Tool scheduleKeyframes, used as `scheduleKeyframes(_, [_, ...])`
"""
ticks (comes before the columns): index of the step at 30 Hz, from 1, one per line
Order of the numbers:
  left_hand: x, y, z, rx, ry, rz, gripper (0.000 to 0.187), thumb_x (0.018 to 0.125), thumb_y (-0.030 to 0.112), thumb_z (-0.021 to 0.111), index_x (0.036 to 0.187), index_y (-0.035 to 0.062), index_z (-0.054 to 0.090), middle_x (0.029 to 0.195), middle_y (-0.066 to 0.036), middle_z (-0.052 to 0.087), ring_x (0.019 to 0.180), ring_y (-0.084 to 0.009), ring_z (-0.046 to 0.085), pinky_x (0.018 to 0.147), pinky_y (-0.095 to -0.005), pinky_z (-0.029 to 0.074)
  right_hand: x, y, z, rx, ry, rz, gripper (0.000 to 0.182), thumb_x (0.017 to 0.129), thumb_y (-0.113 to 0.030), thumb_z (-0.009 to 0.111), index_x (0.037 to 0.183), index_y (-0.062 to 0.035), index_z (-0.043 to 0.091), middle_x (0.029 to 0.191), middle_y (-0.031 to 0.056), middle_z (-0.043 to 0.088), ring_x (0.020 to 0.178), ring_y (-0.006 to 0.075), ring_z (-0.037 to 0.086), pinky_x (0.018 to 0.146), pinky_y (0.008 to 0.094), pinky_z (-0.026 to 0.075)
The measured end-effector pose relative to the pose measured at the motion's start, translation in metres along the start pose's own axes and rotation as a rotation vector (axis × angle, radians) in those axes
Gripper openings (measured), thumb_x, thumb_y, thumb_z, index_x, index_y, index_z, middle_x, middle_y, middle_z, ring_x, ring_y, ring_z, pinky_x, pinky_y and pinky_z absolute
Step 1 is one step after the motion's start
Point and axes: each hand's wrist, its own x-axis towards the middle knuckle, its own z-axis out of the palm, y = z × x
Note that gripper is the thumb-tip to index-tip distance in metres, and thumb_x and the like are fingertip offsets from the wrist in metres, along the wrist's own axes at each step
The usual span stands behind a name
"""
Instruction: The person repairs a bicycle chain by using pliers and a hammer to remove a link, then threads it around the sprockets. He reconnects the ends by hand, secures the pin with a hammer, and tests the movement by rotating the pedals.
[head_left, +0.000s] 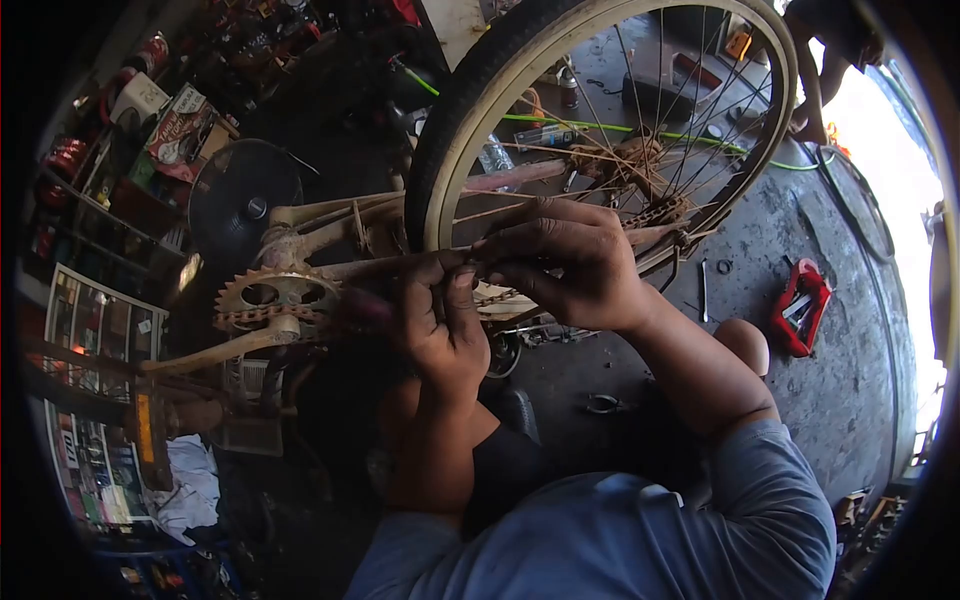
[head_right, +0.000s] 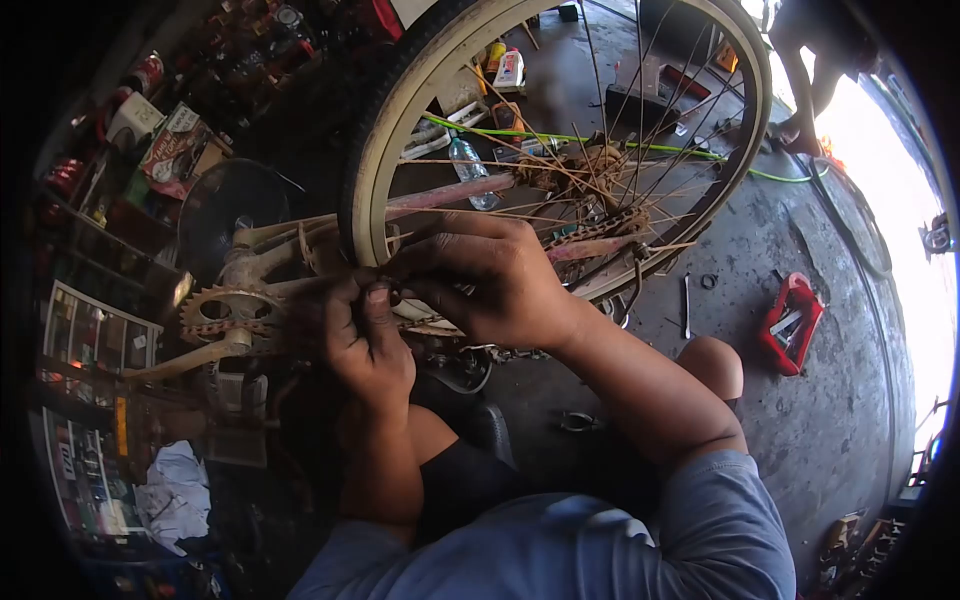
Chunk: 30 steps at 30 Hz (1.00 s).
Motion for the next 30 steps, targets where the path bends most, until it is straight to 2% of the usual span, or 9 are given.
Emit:
scheduleKeyframes(4, [0.002,-0.001,0.004,0.062,0.021,0.097,0.018,0.106,0.012,0.060,0.112,-0.0042,0.063,0.096,-0.006,0.068,0.085,-0.0107,0.062,0.076,-0.0239,0.051,-0.001,-0.002,-0.002,0.024,-0.005,0.072,0.026,0.078,-0.001,0.083,0.104,-0.0042,0.079,0.098,0.0117,0.075,0.089,0.0252,0.075,0.075,0.0346,0.060])
scheduleKeyframes(12, [-0.004,-0.001,0.012,-0.090,0.087,0.030,0.020,0.105,0.013,0.062,0.112,-0.0053,0.065,0.096,-0.007,0.069,0.084,-0.0118,0.063,0.075,-0.0255,0.052,-0.006,-0.003,0.003,-0.070,0.011,0.047,0.027,0.079,-0.001,0.082,0.106,-0.0033,0.077,0.097,0.0117,0.074,0.087,0.0260,0.075,0.072,0.0350,0.060])
scheduleKeyframes(14, [-0.002,0.004,0.012,-0.076,0.073,0.033,0.020,0.105,0.013,0.062,0.112,-0.0053,0.065,0.097,-0.007,0.069,0.085,-0.0117,0.063,0.076,-0.0253,0.051,-0.009,-0.003,0.003,-0.113,0.013,0.061,0.029,0.082,-0.008,0.079,0.111,-0.0063,0.073,0.099,0.0123,0.071,0.087,0.0326,0.073,0.074,0.0417,0.059])
scheduleKeyframes(16, [-0.001,0.010,0.012,-0.062,0.061,0.036,0.019,0.105,0.012,0.063,0.112,-0.0053,0.065,0.097,-0.007,0.069,0.086,-0.0117,0.063,0.077,-0.0250,0.051,-0.010,-0.001,0.006,-0.129,0.030,0.031,0.030,0.083,-0.009,0.079,0.112,-0.0060,0.072,0.101,0.0129,0.070,0.087,0.0332,0.073,0.075,0.0419,0.059])
scheduleKeyframes(21, [-0.002,0.020,0.009,-0.521,0.028,-0.322,0.016,0.101,0.008,0.066,0.113,-0.0029,0.066,0.095,-0.004,0.067,0.082,-0.0106,0.059,0.075,-0.0244,0.049,-0.010,0.002,0.007,-0.149,0.038,-0.027,0.032,0.084,-0.009,0.078,0.114,-0.0048,0.070,0.107,0.0141,0.068,0.091,0.0344,0.071,0.079,0.0415,0.059])
scheduleKeyframes(22, [-0.001,0.019,0.008,-0.525,0.031,-0.322,0.016,0.101,0.008,0.066,0.113,-0.0029,0.066,0.095,-0.004,0.067,0.082,-0.0106,0.059,0.075,-0.0244,0.049,-0.010,0.002,0.006,-0.137,0.035,-0.045,0.031,0.084,-0.008,0.077,0.114,-0.0046,0.070,0.107,0.0141,0.068,0.093,0.0342,0.071,0.079,0.0414,0.059])
scheduleKeyframes(24, [0.002,0.017,0.003,-0.972,-0.057,-0.490,0.016,0.099,0.005,0.068,0.112,-0.0040,0.066,0.095,-0.006,0.069,0.081,-0.0115,0.064,0.079,-0.0246,0.054,-0.009,0.002,0.005,-0.125,0.026,-0.064,0.031,0.083,-0.007,0.077,0.113,-0.0045,0.070,0.107,0.0140,0.067,0.094,0.0340,0.070,0.079,0.0412,0.059])
scheduleKeyframes(27, [0.005,0.022,0.000,-1.115,-0.062,-0.657,0.019,0.097,0.006,0.072,0.113,-0.0033,0.067,0.093,-0.006,0.069,0.078,-0.0107,0.062,0.075,-0.0233,0.053,-0.007,0.000,0.002,-0.104,0.004,-0.076,0.030,0.083,-0.004,0.075,0.112,-0.0050,0.069,0.105,0.0132,0.067,0.094,0.0331,0.069,0.079,0.0411,0.058])
scheduleKeyframes(30, [0.004,0.015,-0.003,-1.072,-0.100,-0.604,0.021,0.096,0.005,0.073,0.113,-0.0034,0.067,0.095,-0.008,0.071,0.079,-0.0107,0.064,0.076,-0.0234,0.054,-0.004,-0.001,-0.001,-0.064,-0.021,-0.067,0.030,0.082,-0.001,0.074,0.111,-0.0059,0.070,0.102,0.0121,0.067,0.091,0.0327,0.069,0.077,0.0410,0.058])
